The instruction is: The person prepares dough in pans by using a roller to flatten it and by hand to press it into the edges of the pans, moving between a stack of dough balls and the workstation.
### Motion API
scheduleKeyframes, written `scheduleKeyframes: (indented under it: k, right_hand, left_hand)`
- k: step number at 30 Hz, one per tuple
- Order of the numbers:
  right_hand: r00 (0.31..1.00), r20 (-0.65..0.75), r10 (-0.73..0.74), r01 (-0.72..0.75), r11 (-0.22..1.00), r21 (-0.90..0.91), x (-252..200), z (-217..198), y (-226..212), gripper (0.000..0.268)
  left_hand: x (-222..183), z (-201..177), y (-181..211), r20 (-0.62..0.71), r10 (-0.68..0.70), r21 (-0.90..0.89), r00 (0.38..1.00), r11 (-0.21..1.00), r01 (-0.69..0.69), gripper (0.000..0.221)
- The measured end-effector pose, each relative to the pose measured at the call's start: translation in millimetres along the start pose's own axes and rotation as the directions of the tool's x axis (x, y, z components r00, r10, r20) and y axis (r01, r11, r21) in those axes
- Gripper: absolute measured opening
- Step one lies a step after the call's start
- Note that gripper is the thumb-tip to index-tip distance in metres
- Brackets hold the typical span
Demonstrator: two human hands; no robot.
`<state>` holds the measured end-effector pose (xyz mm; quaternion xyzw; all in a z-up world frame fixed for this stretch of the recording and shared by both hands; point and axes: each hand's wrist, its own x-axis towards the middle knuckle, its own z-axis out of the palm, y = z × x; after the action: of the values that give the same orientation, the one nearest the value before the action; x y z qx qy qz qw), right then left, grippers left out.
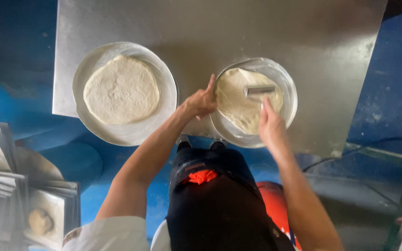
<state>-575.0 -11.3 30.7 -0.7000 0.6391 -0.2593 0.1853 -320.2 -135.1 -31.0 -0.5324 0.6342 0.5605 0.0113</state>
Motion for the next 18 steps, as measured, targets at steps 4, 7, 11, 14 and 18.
scheduleKeyframes:
  k: [4, 7, 11, 14, 18]
  right_hand:
    - [0.885, 0.071, 0.461, -0.440, 0.875, -0.203, -1.7, 43.7, -16.5, 0.053]
    - [0.738, 0.242, 0.630, -0.601, 0.776, -0.191, 75.9, 48.4, -7.5, 0.052]
    - [0.968, 0.157, 0.198, -0.202, 0.979, 0.008, 64.3, 3.1, 33.7, 0.045]
    - [0.992, -0.030, 0.120, -0.121, 0.992, -0.029, -17.5, 13.8, 17.0, 0.046]
    - [0.845, 0.077, 0.529, -0.515, 0.844, -0.148, 1.8, 48.7, -1.6, 0.053]
  left_hand:
    - [3.7, -5.8, 2.3, -0.031, 0.135, 0.037, 0.990, 0.990, -0.134, 0.070]
    - [18.6, -2.2, -12.8, -0.064, 0.204, 0.046, 0.977, 0.979, -0.201, 0.068]
    - [-9.4, 15.7, 0.1, -0.097, 0.158, 0.071, 0.983, 0.986, -0.151, 0.080]
    - [-18.7, -11.9, 18.8, 0.086, -0.078, -0.111, 0.993, 0.990, 0.087, 0.089]
    - [25.5, -10.0, -4.9, -0.013, 0.141, -0.023, 0.990, 0.990, -0.142, 0.078]
